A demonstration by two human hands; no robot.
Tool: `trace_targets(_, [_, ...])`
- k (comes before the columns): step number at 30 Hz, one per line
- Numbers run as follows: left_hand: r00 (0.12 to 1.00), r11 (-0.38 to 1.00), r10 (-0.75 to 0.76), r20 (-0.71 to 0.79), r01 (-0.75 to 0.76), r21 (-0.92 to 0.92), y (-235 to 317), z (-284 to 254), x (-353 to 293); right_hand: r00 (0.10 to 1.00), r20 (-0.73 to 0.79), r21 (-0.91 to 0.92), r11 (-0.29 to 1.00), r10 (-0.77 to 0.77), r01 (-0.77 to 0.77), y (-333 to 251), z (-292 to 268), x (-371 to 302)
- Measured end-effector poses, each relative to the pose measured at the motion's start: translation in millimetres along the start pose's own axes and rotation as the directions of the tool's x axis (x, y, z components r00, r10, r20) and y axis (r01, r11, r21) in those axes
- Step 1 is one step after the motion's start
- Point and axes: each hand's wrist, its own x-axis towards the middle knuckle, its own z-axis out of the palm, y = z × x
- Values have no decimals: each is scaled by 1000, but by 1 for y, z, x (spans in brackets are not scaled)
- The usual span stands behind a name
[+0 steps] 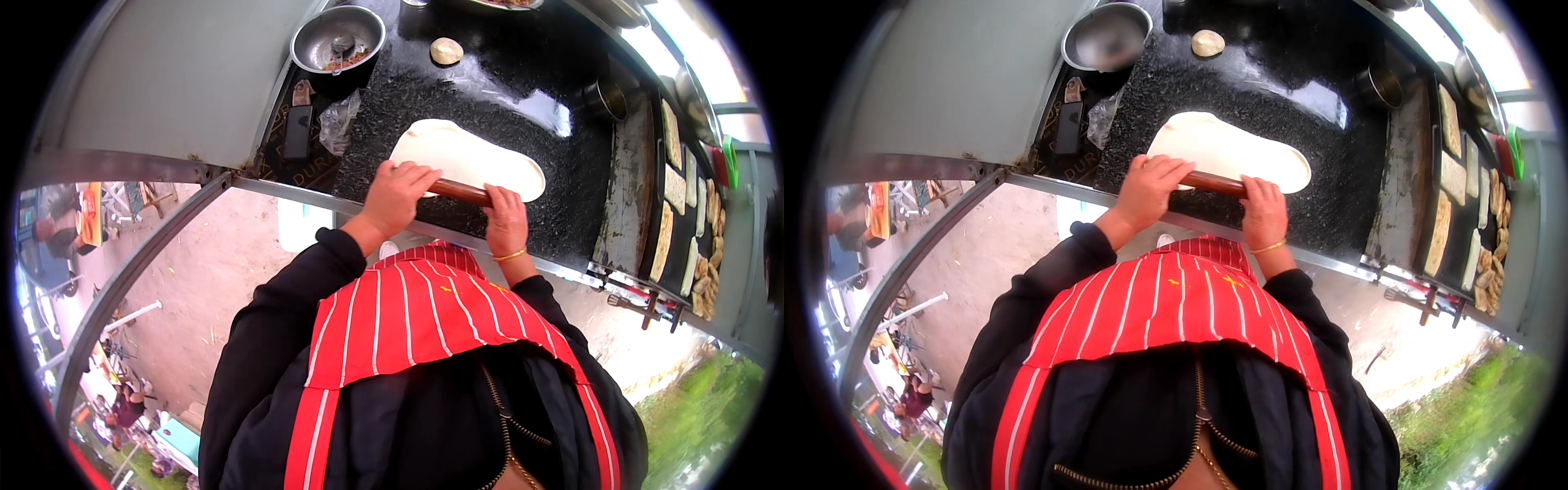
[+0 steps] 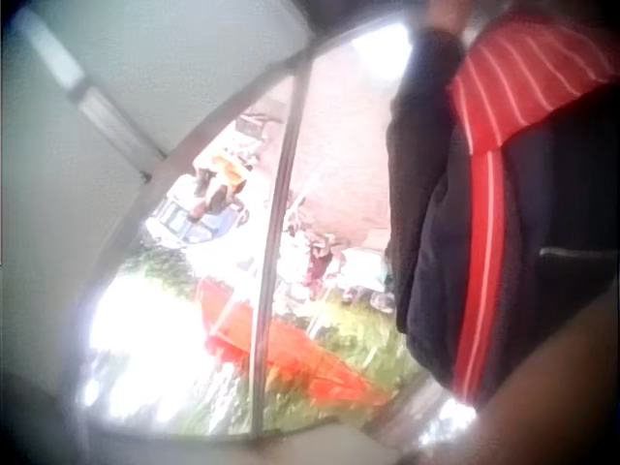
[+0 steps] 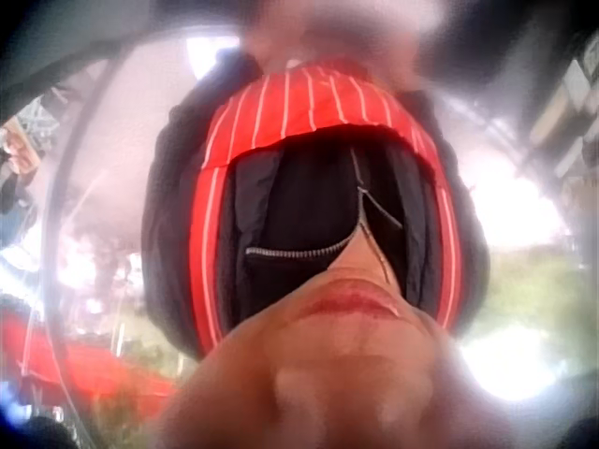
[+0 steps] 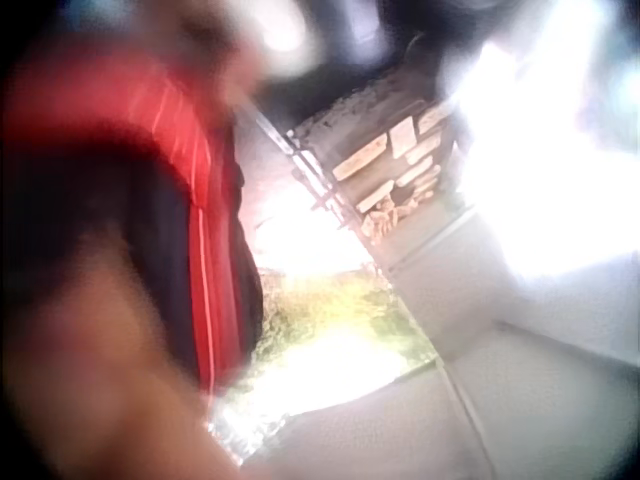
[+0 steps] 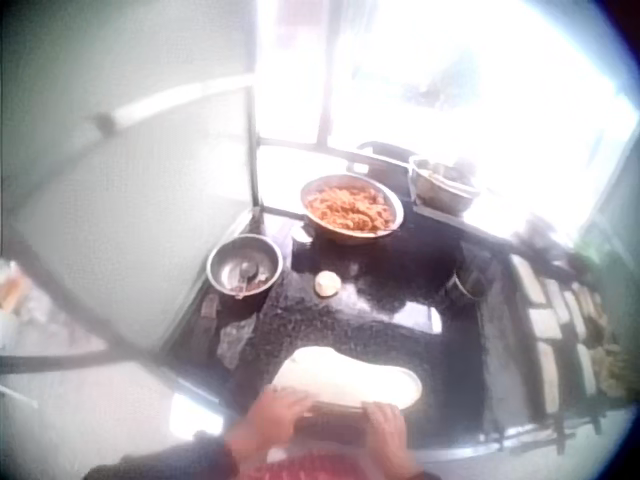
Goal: The person prepares stuffed flatbreads at an outdoor food stall. They roll out dough balls into flat circles, spread a meat filling onto the dough, fold the dough over the filling, and place the parcels onto a hot griddle. The person also flips the cooking flatbreads and hands a finished item to a customer.
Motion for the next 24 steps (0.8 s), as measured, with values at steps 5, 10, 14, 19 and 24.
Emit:
trace_targets(5, [994,974,-108,-4,106,200,25,65,35,993,-66,-191,976,99,-110,53,14,-2])
trace_targets(10, [975,897,-164,-147,210,389,-12,75,133,984,-85,-350,921,153,-174,85,34,81])
trace_targets(14, [958,875,-240,-157,284,392,-8,79,146,987,-1,-316,936,164,-156,97,31,94])
trace_targets(19, [945,866,-312,-99,326,379,-2,79,155,992,65,-348,934,107,-78,112,30,104])
trace_targets(24, [930,856,-310,-200,364,367,-21,85,187,994,46,-254,964,97,-82,121,26,144])
